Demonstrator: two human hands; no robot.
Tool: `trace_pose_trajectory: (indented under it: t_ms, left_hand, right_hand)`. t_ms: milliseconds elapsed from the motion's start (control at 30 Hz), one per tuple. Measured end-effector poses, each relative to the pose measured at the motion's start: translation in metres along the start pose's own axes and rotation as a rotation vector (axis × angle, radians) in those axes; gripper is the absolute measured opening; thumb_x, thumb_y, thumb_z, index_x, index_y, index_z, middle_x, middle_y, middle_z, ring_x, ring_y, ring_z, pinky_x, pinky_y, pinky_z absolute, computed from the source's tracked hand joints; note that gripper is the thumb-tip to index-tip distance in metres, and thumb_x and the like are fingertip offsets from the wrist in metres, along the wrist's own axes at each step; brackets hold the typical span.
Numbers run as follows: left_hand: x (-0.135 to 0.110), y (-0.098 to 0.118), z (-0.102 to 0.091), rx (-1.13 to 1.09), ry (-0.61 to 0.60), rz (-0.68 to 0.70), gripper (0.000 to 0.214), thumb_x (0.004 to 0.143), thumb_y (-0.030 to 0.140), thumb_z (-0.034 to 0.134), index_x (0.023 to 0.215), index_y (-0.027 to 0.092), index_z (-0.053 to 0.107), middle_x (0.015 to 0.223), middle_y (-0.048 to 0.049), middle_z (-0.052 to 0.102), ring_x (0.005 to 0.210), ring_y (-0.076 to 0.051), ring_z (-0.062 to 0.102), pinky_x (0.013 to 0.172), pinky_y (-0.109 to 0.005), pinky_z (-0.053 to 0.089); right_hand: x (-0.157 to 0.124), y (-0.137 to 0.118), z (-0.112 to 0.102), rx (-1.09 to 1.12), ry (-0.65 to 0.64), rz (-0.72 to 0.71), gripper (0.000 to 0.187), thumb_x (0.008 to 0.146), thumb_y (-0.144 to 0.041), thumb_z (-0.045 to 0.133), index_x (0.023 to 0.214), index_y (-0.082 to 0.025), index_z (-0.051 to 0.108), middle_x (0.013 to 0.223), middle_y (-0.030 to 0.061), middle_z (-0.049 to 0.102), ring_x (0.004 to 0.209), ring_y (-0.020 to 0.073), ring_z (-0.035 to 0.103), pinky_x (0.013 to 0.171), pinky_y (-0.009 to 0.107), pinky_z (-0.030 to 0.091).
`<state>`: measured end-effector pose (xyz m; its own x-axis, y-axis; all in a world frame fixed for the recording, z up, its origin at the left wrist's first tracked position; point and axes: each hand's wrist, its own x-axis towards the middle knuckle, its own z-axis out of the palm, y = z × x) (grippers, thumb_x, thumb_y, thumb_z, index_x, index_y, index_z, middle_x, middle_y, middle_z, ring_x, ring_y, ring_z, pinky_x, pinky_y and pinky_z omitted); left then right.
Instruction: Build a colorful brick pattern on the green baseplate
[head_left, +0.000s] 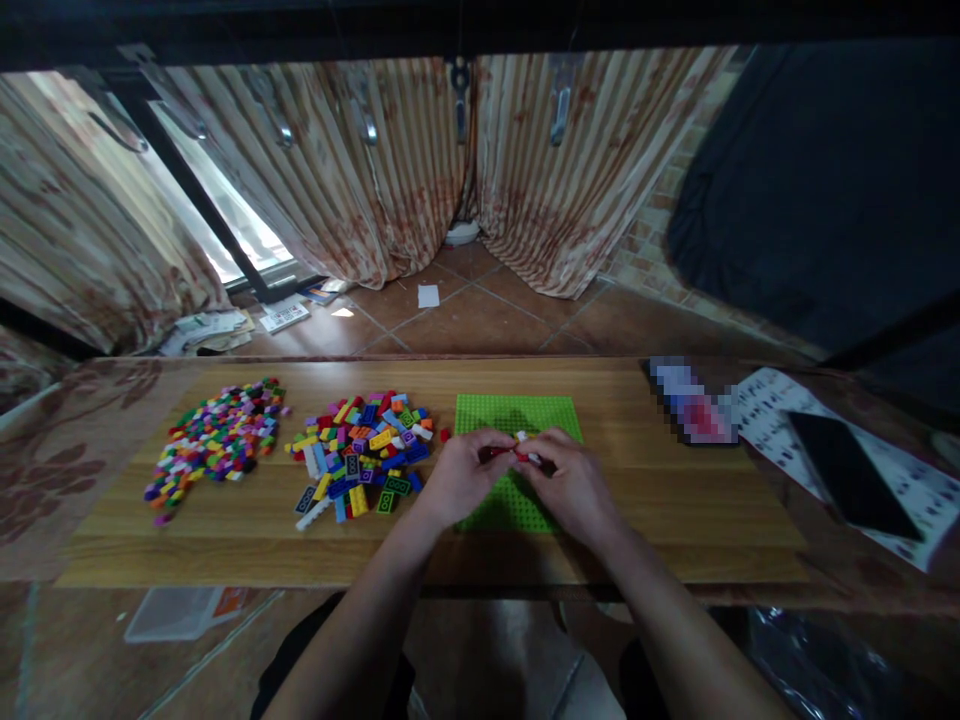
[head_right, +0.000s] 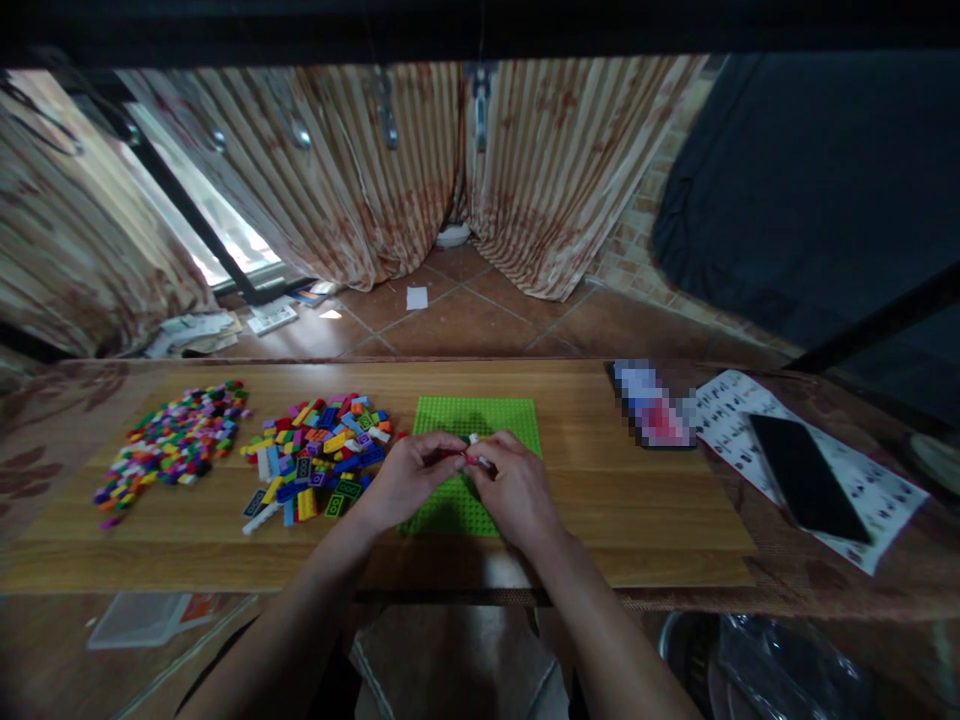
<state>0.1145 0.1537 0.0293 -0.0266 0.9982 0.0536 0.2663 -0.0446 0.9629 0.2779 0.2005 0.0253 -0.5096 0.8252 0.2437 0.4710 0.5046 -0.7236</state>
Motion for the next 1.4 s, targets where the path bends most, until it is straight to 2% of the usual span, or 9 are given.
trace_pose_trajectory:
  t_ms: [200, 333, 467, 567, 633, 800, 933, 1200, 1400]
  left_hand:
    - [0.003, -0.003, -0.015, 0.069, 0.152, -0.081, 0.017, 0.082, 0.021, 0.057, 0.087, 0.014, 0.072, 0.075, -0.0017, 0.070, 0.069, -0.013, 0.061, 0.065, -0.022, 0.047]
    - [0.004, -0.005, -0.024, 0.123, 0.205, -0.102, 0.018, 0.082, 0.021, 0.057, 0.085, 0.014, 0.073, 0.076, -0.0011, 0.071, 0.069, -0.013, 0.062, 0.067, -0.023, 0.047]
    - [0.004, -0.006, -0.025, 0.158, 0.245, -0.096, 0.017, 0.081, 0.018, 0.057, 0.084, 0.015, 0.074, 0.079, -0.0019, 0.072, 0.073, -0.014, 0.063, 0.071, -0.024, 0.049]
    - [0.004, -0.007, -0.025, 0.179, 0.262, -0.110, 0.020, 0.082, 0.017, 0.055, 0.086, 0.014, 0.074, 0.081, -0.0029, 0.073, 0.074, -0.014, 0.064, 0.072, -0.024, 0.049]
    - [0.004, -0.008, -0.025, 0.192, 0.270, -0.124, 0.021, 0.083, 0.017, 0.054, 0.089, 0.013, 0.074, 0.081, -0.0031, 0.073, 0.073, -0.014, 0.063, 0.070, -0.023, 0.048]
    - [0.003, -0.011, -0.027, 0.252, 0.240, -0.121, 0.023, 0.084, 0.018, 0.052, 0.090, 0.013, 0.074, 0.077, -0.0019, 0.071, 0.068, -0.013, 0.061, 0.065, -0.022, 0.047]
    - [0.001, -0.009, -0.027, 0.287, 0.189, -0.111, 0.023, 0.085, 0.020, 0.052, 0.087, 0.013, 0.074, 0.072, -0.0015, 0.070, 0.066, -0.013, 0.061, 0.064, -0.022, 0.046]
    - [-0.002, -0.007, -0.026, 0.362, 0.100, -0.117, 0.025, 0.086, 0.019, 0.050, 0.084, 0.012, 0.074, 0.077, -0.0042, 0.072, 0.071, -0.015, 0.063, 0.066, -0.023, 0.044]
    - [-0.002, -0.005, -0.027, 0.390, 0.069, -0.127, 0.026, 0.086, 0.020, 0.048, 0.079, 0.012, 0.072, 0.069, -0.0020, 0.066, 0.065, -0.013, 0.056, 0.062, -0.023, 0.039]
  right_hand:
    - [0.004, 0.013, -0.020, 0.099, 0.091, 0.030, 0.020, 0.088, -0.027, 0.056, 0.095, -0.022, 0.074, 0.092, 0.0052, 0.069, 0.084, 0.0175, 0.065, 0.077, 0.031, 0.049]
    - [0.005, 0.024, -0.033, 0.102, 0.160, 0.069, 0.025, 0.089, -0.029, 0.052, 0.099, -0.023, 0.074, 0.099, 0.0058, 0.071, 0.090, 0.0194, 0.065, 0.081, 0.035, 0.051]
    - [0.004, 0.024, -0.032, 0.174, 0.147, 0.112, 0.026, 0.087, -0.031, 0.055, 0.105, -0.024, 0.073, 0.103, 0.0061, 0.072, 0.092, 0.0200, 0.067, 0.083, 0.036, 0.051]
    - [0.002, 0.020, -0.027, 0.196, 0.119, 0.170, 0.031, 0.084, -0.031, 0.061, 0.114, -0.024, 0.069, 0.097, 0.0050, 0.074, 0.088, 0.0199, 0.068, 0.082, 0.035, 0.052]
    - [0.000, 0.015, -0.023, 0.175, 0.086, 0.157, 0.027, 0.084, -0.030, 0.063, 0.109, -0.023, 0.071, 0.092, 0.0039, 0.073, 0.084, 0.0193, 0.068, 0.080, 0.035, 0.052]
    - [-0.003, 0.003, -0.014, 0.048, -0.067, -0.038, 0.016, 0.089, -0.022, 0.059, 0.096, -0.024, 0.073, 0.093, 0.0037, 0.072, 0.087, 0.0194, 0.064, 0.080, 0.034, 0.049]
    - [-0.003, 0.001, -0.007, -0.086, -0.104, -0.171, 0.014, 0.088, -0.017, 0.060, 0.089, -0.023, 0.073, 0.086, 0.0040, 0.071, 0.088, 0.0214, 0.059, 0.081, 0.036, 0.046]
    - [-0.004, 0.010, 0.002, -0.188, -0.037, -0.221, 0.011, 0.086, -0.014, 0.063, 0.081, -0.022, 0.069, 0.084, 0.0045, 0.068, 0.088, 0.0227, 0.053, 0.079, 0.036, 0.044]
    - [-0.005, 0.014, 0.004, -0.226, 0.002, -0.207, 0.011, 0.086, -0.016, 0.063, 0.079, -0.022, 0.069, 0.083, 0.0049, 0.067, 0.088, 0.0233, 0.054, 0.081, 0.038, 0.045]
